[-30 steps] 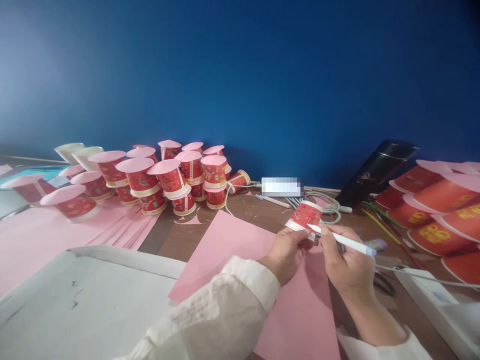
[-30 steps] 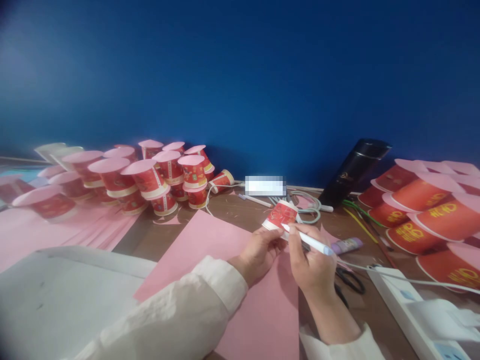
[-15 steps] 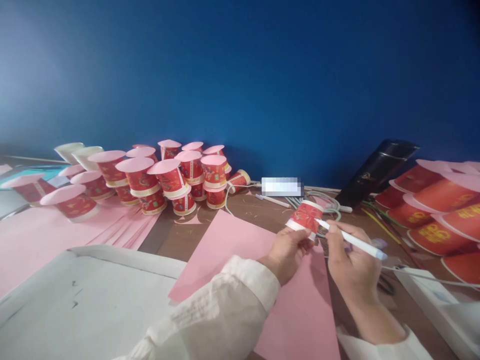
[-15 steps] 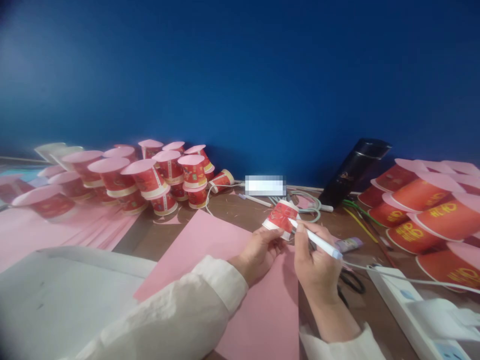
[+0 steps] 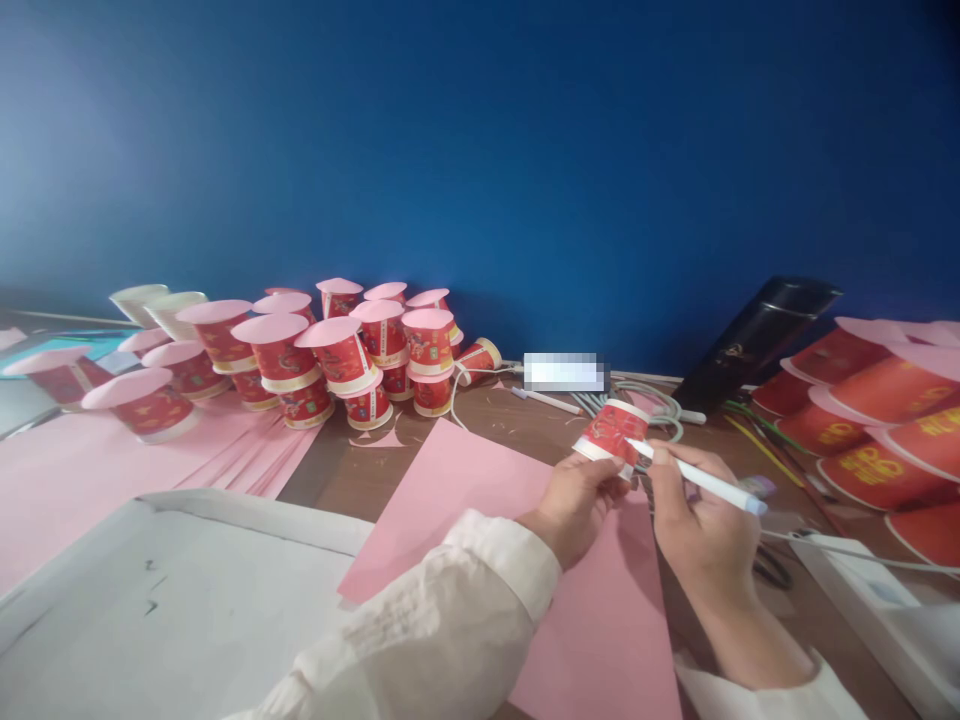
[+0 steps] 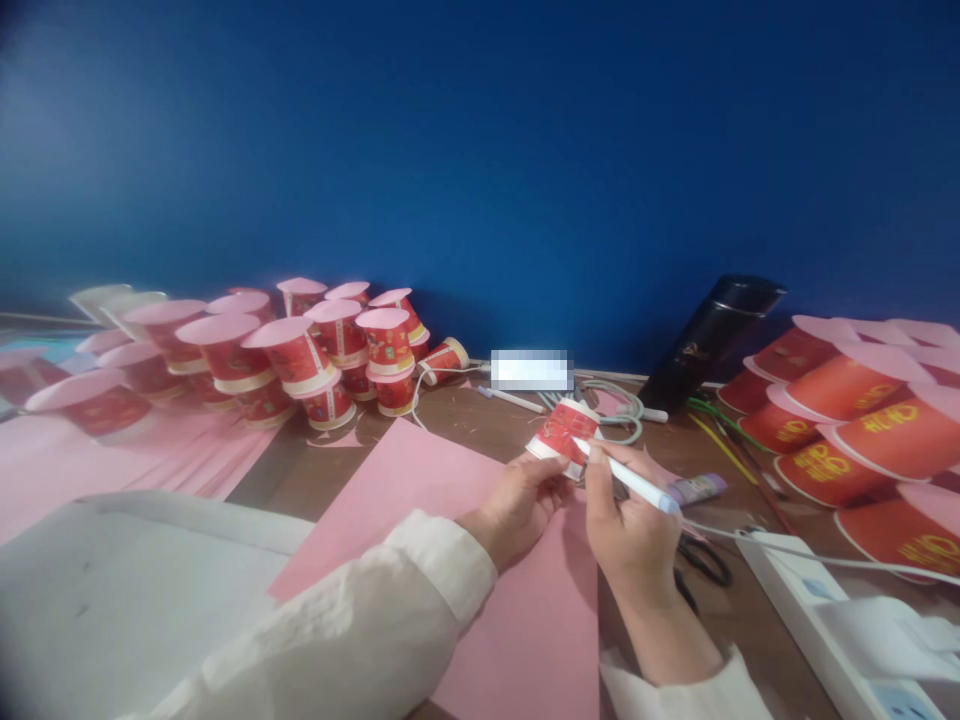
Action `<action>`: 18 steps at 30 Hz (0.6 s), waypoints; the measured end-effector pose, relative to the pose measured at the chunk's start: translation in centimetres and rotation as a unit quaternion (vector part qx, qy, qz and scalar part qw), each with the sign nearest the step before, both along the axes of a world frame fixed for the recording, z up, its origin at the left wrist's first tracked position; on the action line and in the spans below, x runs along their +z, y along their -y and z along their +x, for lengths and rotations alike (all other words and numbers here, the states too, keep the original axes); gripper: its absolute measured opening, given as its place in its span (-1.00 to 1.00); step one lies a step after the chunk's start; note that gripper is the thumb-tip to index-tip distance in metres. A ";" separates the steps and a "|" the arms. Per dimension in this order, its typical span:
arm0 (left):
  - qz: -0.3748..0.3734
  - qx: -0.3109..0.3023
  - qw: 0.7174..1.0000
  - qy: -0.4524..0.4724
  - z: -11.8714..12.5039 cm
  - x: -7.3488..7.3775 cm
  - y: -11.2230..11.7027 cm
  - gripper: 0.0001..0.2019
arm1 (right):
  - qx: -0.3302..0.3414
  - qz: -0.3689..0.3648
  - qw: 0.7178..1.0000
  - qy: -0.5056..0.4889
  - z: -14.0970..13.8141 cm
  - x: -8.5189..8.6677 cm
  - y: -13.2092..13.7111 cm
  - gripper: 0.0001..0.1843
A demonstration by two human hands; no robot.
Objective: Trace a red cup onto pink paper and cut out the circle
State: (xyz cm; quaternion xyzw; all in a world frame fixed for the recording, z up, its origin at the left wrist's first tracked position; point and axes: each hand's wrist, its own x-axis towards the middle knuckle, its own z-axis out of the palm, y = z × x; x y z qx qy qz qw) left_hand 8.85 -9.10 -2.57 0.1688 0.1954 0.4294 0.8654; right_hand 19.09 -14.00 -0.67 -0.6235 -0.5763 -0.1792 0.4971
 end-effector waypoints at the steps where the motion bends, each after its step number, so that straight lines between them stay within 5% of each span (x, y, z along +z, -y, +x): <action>1: 0.000 0.001 1.000 0.000 0.0 0.0 0.0 -0.66 | -0.002 -0.001 1.000 -0.001 0.0 0.0 0.0 -0.75; 18: 0.004 -0.003 1.000 -0.009 0.0 -0.1 0.0 -0.66 | -0.016 0.015 1.000 0.010 0.4 -0.3 -0.3 -0.79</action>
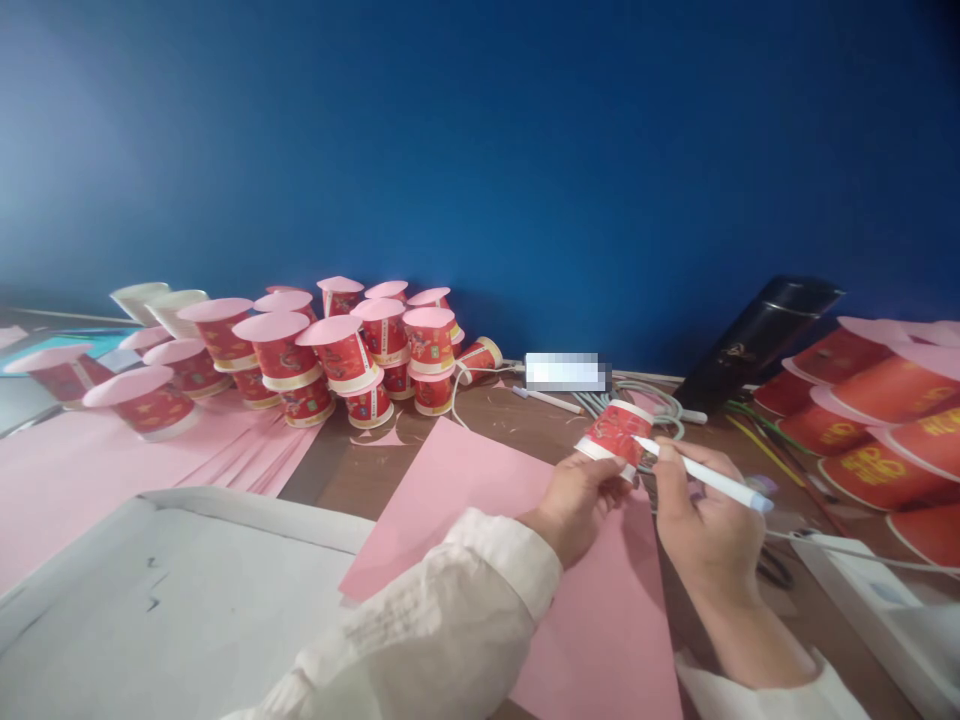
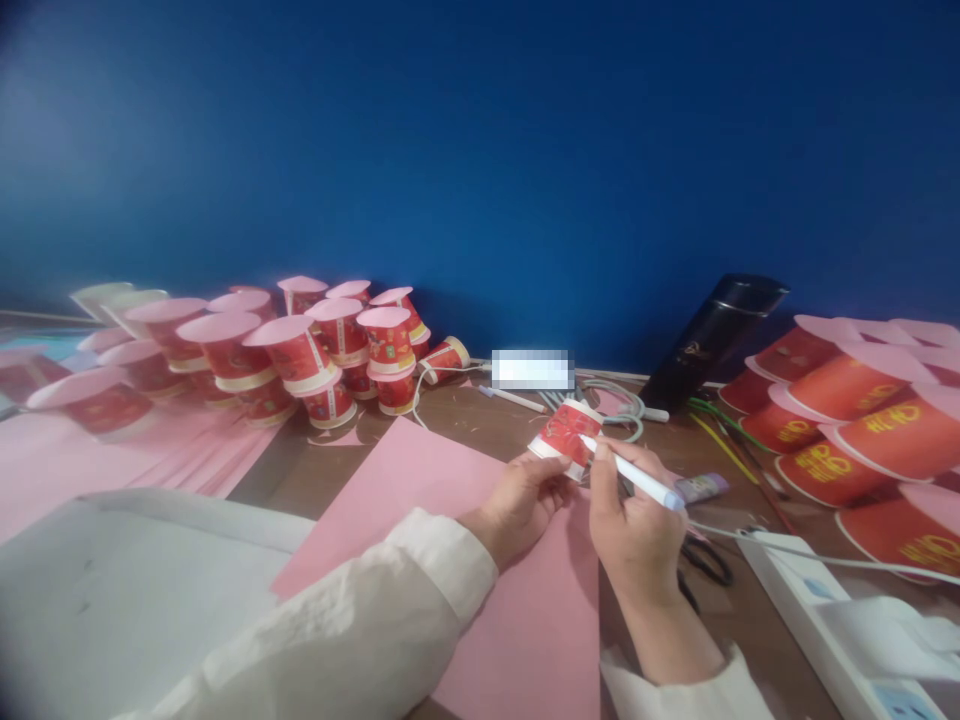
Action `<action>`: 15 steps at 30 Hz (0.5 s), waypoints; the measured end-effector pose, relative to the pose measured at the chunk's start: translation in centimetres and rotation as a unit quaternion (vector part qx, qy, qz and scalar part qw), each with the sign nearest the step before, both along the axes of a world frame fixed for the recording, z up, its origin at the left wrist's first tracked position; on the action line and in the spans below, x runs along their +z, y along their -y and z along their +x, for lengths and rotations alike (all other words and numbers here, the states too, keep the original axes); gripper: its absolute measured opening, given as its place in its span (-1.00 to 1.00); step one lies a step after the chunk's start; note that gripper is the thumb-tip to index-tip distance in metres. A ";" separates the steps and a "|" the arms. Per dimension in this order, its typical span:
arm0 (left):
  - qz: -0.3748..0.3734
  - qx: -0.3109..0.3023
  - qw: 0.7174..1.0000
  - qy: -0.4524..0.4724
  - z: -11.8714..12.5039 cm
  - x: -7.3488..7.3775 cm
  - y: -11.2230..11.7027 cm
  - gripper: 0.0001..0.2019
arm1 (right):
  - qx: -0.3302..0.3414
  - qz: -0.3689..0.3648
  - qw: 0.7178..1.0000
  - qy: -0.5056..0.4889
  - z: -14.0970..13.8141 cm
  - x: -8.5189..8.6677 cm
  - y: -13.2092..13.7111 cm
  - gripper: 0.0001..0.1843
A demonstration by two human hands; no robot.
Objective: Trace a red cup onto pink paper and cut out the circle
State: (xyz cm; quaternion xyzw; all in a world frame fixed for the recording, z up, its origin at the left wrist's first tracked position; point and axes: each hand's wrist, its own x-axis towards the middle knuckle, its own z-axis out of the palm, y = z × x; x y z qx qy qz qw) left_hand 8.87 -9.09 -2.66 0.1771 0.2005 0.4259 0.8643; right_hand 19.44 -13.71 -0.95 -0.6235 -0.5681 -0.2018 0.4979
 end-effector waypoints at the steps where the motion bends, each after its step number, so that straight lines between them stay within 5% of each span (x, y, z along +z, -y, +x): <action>1: 0.000 0.000 1.000 0.000 0.0 0.0 0.0 -0.66 | -0.003 -0.001 1.000 0.000 0.0 0.0 0.0 -0.79; 15: 0.001 0.001 1.000 0.003 0.0 0.1 0.0 -0.64 | 0.025 0.000 1.000 -0.003 -0.2 0.2 0.1 -0.80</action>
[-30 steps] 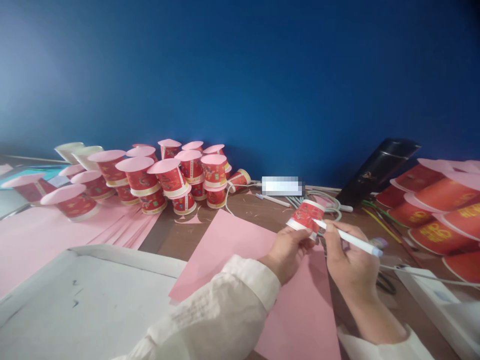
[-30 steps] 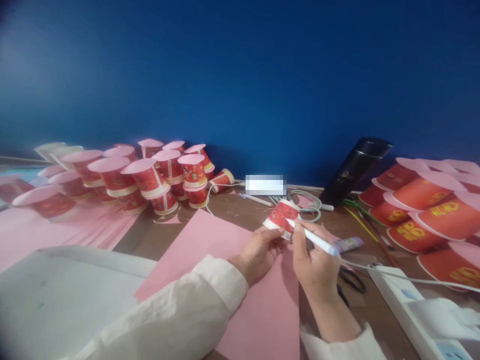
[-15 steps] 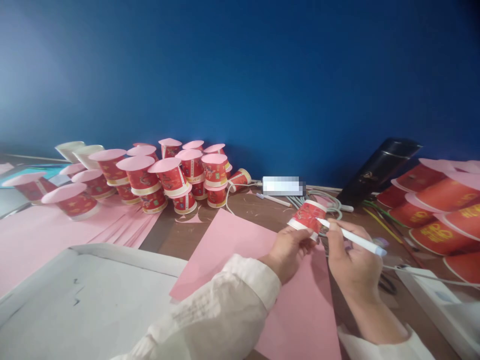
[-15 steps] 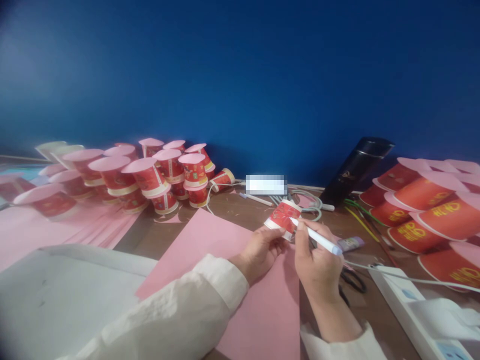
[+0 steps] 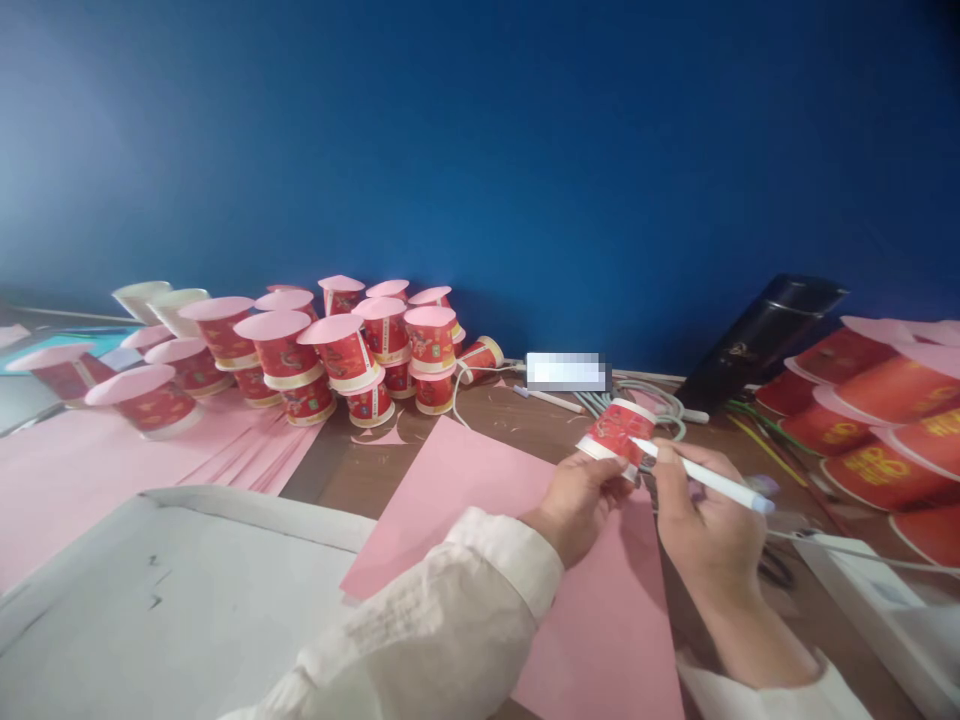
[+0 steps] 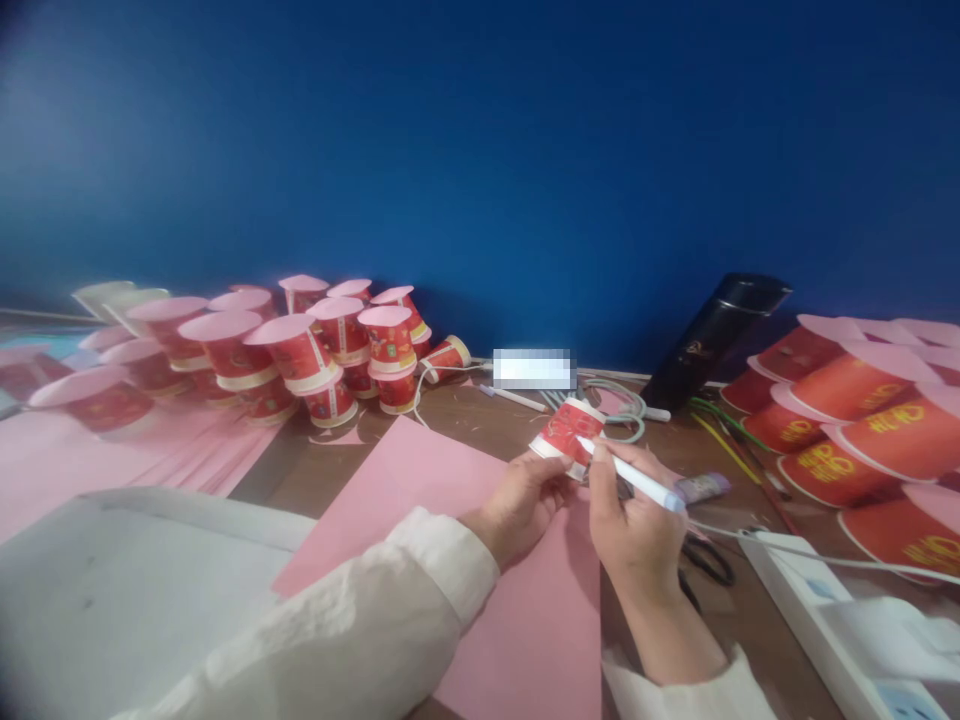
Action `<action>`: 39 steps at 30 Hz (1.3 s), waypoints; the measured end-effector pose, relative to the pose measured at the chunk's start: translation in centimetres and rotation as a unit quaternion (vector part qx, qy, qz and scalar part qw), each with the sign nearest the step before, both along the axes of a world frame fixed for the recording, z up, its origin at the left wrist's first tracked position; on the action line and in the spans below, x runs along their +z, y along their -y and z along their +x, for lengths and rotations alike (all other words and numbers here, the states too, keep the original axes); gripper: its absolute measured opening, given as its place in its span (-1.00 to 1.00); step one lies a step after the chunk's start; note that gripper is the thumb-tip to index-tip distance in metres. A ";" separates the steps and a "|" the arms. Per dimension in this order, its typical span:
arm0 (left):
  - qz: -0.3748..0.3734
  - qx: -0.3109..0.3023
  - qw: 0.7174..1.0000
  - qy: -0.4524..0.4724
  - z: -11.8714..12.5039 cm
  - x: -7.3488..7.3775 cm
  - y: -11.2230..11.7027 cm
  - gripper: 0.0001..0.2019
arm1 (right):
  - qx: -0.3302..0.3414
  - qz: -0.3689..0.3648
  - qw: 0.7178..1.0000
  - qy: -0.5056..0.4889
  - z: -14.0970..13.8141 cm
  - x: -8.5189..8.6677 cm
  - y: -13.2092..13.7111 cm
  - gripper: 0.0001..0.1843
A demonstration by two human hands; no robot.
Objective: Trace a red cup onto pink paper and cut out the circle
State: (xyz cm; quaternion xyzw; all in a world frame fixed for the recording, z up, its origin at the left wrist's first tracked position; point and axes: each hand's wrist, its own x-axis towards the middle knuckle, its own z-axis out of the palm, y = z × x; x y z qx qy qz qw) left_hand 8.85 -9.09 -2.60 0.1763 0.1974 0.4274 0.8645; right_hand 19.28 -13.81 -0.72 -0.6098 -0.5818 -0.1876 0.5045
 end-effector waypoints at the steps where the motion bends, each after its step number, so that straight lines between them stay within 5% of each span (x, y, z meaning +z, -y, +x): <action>1: 0.000 0.000 1.000 -0.001 0.0 0.0 0.0 -0.64 | -0.001 0.001 1.000 0.001 0.0 0.0 0.0 -0.80; 39: 0.019 -0.007 1.000 -0.005 0.0 0.1 0.1 -0.64 | -0.011 0.009 1.000 0.015 0.0 -0.2 0.0 -0.80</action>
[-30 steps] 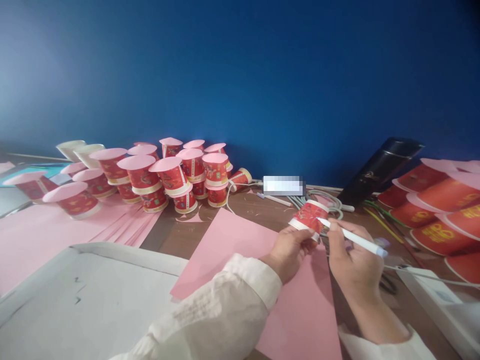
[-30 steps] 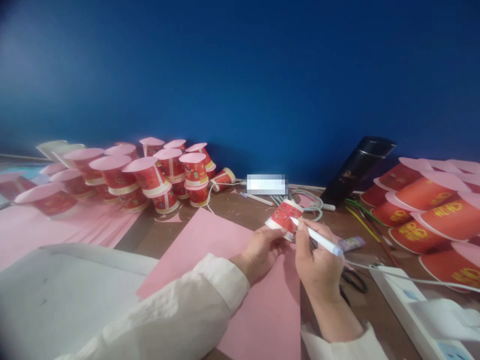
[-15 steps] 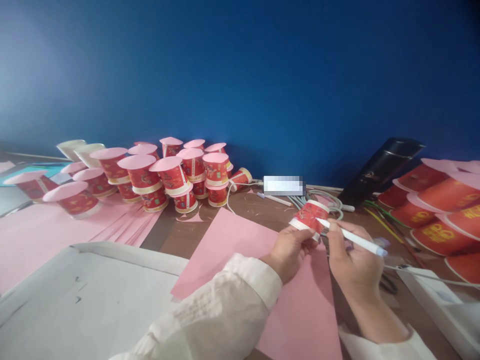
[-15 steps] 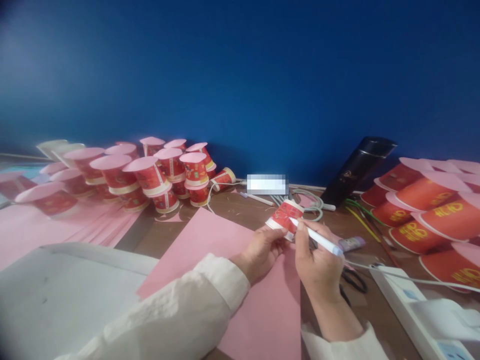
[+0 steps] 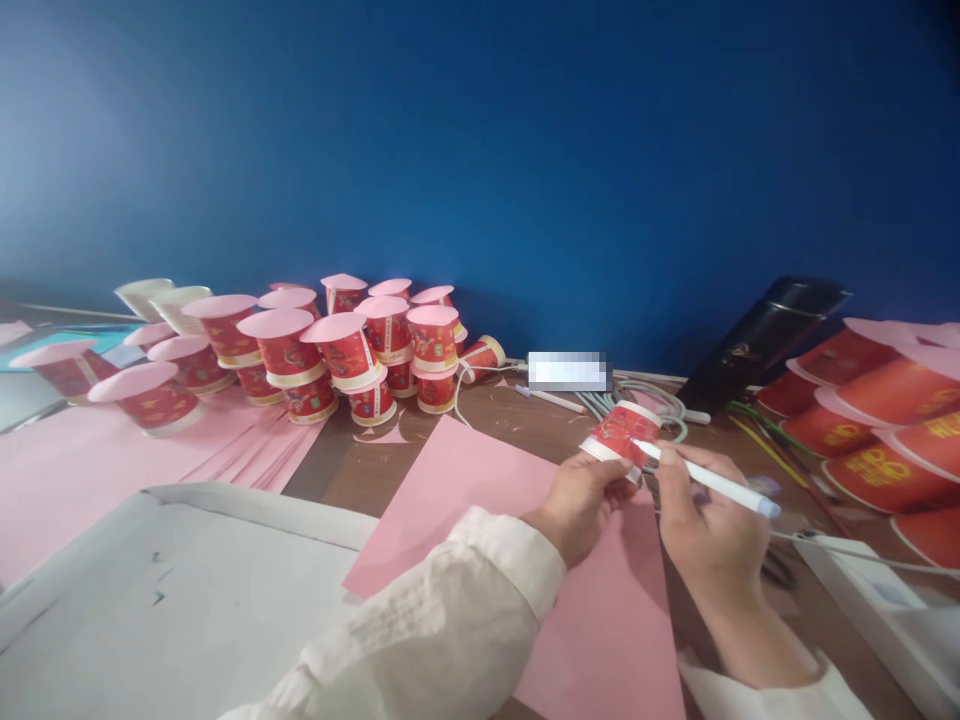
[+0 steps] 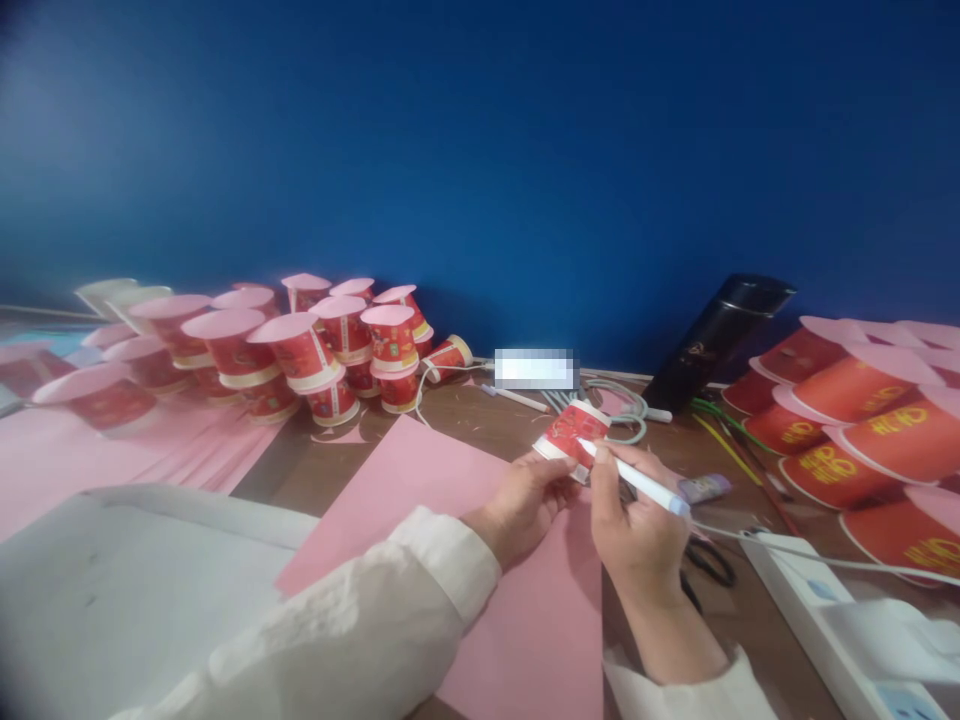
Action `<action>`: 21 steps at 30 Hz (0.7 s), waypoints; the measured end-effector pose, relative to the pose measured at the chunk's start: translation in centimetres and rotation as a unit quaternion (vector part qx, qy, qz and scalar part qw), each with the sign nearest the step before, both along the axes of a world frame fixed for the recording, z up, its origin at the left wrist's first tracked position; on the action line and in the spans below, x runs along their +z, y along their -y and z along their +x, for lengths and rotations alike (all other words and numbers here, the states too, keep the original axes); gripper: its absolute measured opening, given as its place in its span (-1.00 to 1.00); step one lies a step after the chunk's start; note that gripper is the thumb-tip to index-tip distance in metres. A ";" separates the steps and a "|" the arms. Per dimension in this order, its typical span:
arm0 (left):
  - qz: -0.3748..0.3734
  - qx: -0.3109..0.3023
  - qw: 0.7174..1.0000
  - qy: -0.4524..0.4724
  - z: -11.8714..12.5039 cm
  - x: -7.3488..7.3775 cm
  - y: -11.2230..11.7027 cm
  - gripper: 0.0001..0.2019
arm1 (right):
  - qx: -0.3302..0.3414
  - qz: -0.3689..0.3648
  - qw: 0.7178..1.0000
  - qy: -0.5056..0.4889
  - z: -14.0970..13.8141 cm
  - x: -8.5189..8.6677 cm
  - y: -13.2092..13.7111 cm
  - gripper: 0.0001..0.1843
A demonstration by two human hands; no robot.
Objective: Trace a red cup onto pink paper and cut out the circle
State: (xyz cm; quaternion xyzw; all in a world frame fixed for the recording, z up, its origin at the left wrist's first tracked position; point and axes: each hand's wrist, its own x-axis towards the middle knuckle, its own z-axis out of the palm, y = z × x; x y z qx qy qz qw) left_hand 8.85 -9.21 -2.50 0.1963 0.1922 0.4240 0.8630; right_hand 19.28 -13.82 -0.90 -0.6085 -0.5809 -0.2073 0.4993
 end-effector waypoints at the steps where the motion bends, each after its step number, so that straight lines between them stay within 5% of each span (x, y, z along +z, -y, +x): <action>1: 0.000 0.002 1.000 0.002 0.0 0.1 0.0 -0.65 | 0.003 -0.004 1.000 0.001 0.0 0.0 0.0 -0.79; 21: 0.001 0.006 1.000 0.004 0.0 0.1 0.1 -0.67 | -0.017 -0.014 1.000 0.001 0.0 0.0 0.1 -0.79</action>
